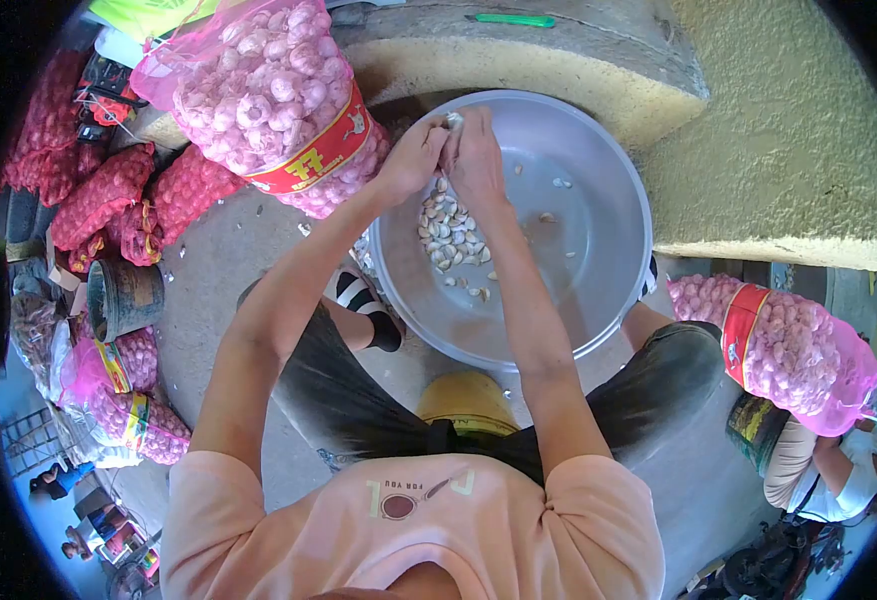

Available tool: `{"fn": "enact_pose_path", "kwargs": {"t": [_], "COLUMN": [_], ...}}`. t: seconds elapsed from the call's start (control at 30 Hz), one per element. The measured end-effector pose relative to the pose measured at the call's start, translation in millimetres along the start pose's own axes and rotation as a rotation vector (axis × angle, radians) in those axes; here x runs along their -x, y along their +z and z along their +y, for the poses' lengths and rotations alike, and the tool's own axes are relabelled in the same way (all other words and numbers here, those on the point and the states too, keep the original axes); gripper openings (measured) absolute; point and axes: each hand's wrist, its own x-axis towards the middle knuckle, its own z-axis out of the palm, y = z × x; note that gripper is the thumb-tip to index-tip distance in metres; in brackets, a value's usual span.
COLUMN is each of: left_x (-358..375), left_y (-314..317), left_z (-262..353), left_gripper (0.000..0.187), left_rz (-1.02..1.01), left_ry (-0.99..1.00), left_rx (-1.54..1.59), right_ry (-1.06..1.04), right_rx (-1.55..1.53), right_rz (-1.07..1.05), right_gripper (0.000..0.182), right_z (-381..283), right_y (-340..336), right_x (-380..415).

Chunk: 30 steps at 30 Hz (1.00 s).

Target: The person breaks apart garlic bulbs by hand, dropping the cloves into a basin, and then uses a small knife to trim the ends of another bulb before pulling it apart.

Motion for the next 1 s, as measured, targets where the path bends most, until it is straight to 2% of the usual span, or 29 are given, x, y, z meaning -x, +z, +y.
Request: {"fn": "enact_pose_path", "kwargs": {"t": [0.07, 0.13, 0.17, 0.2, 0.23, 0.27, 0.33, 0.37, 0.43, 0.5, 0.67, 0.77, 0.87, 1.0], "left_x": [1.9, 0.7, -1.0, -7.3, -14.3, -20.3, -15.5, -11.8, -7.8, -6.4, -4.6, -8.2, -10.3, -10.1], "left_y": [-2.2, -10.0, -13.1, -13.6, -12.9, -12.8, -15.9, -17.5, -19.5, -21.6, -23.2, -18.6, -16.9, -19.5], "left_z": [6.5, 8.6, 10.0, -0.1, -14.4, -28.8, -13.5, -2.8, 7.0, 10.8, 13.6, 4.1, -4.4, -14.4], "left_gripper": [0.039, 0.04, 0.041, 0.041, 0.04, 0.04, 0.041, 0.042, 0.041, 0.039, 0.024, 0.021, 0.018, 0.024], "left_rz": [-0.086, -0.093, -0.1, -0.101, -0.029, 0.043, 0.006, -0.03, -0.047, -0.063, -0.01, 0.057, 0.088, -0.002], "left_ry": [-0.183, -0.223, -0.263, -0.261, -0.113, 0.035, 0.031, 0.028, -0.008, -0.043, -0.106, -0.045, -0.082, -0.163], "left_rx": [0.186, 0.16, 0.136, 0.137, 0.09, 0.041, 0.163, 0.285, 0.273, 0.262, 0.38, 0.452, 0.496, 0.276], "right_ry": [0.039, 0.192, 0.192, 0.292, 0.393, 0.392, 0.447, 0.448, 0.383, 0.403, 0.404, 0.433, 0.459, 0.555], "right_rx": [-0.02, -0.13, -0.128, -0.212, -0.298, -0.297, -0.534, -0.533, -0.513, -0.557, -0.615, -0.684, -0.68, -0.715], "right_rz": [0.01, -0.041, -0.04, -0.076, -0.113, -0.113, -0.15, -0.15, -0.154, -0.144, -0.135, -0.066, -0.012, 0.012], "right_gripper": [0.014, 0.014, 0.014, 0.016, 0.018, 0.018, 0.017, 0.017, 0.011, 0.01, 0.011, 0.01, 0.01, 0.014], "right_z": [11.5, 21.0, 25.3, 24.3, 22.2, 19.9, 17.0, 16.5, 16.3, 12.6, 4.2, 3.4, -0.4, 0.3], "right_y": [6.0, 3.7, 0.8, -4.1, -7.8, -10.0, -12.8, -12.7, -12.0, -12.7, -16.7, -16.5, -19.5, -28.7], "right_x": [-3.7, -7.0, -6.2, -7.2, -7.8, -8.8, -8.2, -7.2, -5.4, -4.3, -4.9, -5.4, -6.9, -10.9]}}
